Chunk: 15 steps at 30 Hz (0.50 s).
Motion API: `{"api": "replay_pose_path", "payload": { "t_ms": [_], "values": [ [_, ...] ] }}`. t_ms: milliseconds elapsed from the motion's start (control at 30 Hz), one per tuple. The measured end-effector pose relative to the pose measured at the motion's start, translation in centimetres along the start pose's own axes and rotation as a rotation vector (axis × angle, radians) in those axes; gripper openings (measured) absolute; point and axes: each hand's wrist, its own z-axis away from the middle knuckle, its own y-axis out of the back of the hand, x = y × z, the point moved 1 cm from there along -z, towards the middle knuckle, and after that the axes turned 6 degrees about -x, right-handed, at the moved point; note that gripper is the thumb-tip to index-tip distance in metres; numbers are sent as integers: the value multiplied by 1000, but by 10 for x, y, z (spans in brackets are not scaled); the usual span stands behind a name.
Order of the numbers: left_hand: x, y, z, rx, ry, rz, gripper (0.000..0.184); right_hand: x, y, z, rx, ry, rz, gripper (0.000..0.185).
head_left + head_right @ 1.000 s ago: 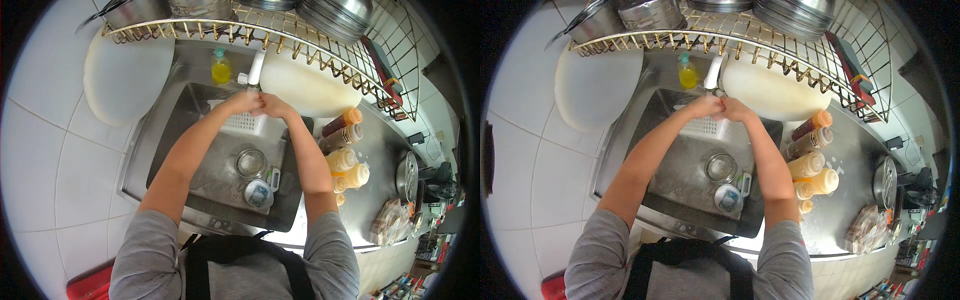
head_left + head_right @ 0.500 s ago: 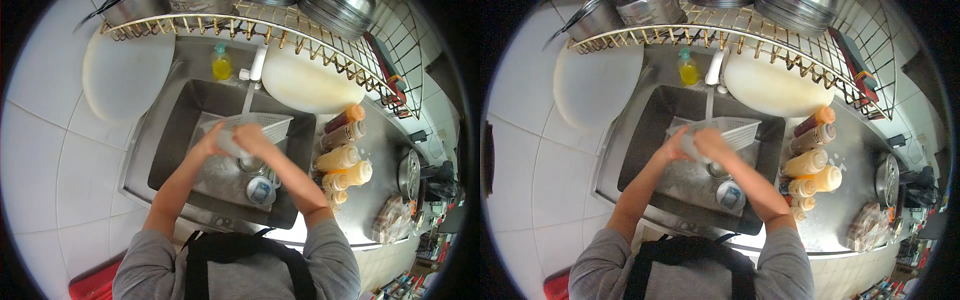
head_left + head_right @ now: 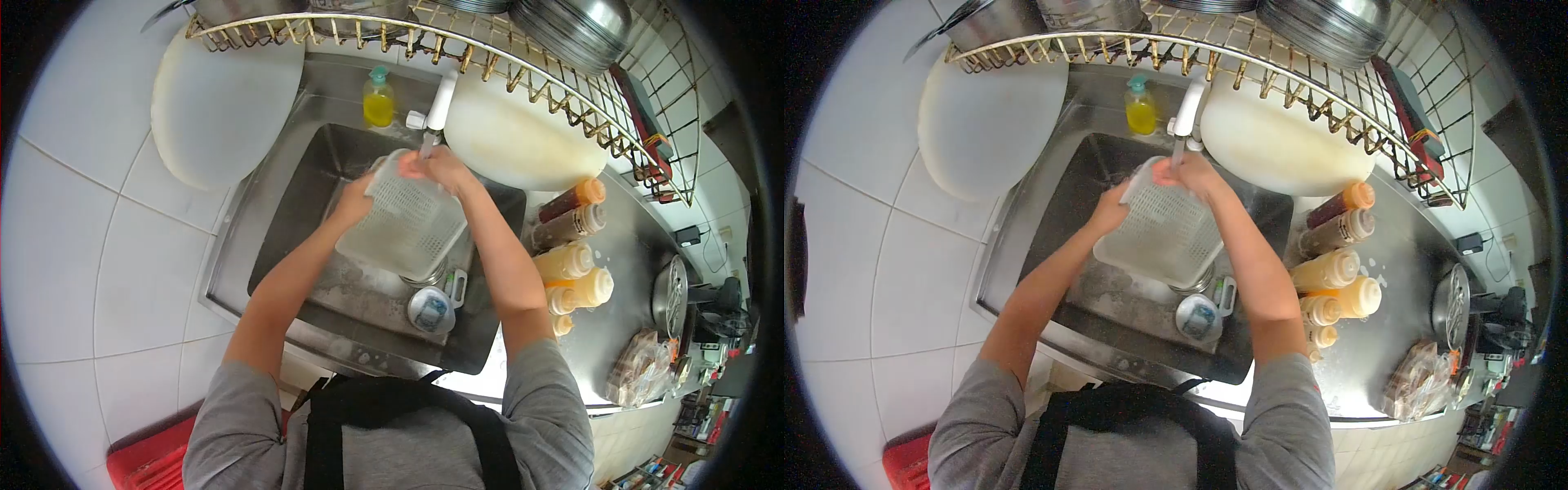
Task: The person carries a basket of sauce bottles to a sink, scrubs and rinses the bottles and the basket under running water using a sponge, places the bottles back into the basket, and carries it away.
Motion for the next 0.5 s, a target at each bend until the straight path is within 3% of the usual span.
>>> {"api": "replay_pose_path", "payload": {
  "t_ms": [167,200,267,333,400,467,500],
  "values": [
    [34,-13,-51,-166,-334,-127,60,-31,3,1,-76,73,281,16],
    [38,-16,-59,-191,-426,-119,61,-38,4,5,-78,119,540,18],
    [41,-22,-69,-171,-401,-462,61,-49,6,16,-81,208,1059,26],
    [50,-28,-73,-152,-455,-657,62,-20,11,30,213,369,1576,41],
    [67,-29,-75,-141,-597,-708,63,2,20,33,372,290,1773,52],
    [81,-25,-67,-217,-500,-682,58,12,30,28,361,-5,1647,56],
    [83,-23,-64,-252,-448,-669,55,13,32,30,353,-20,1643,55]
  ]
}}
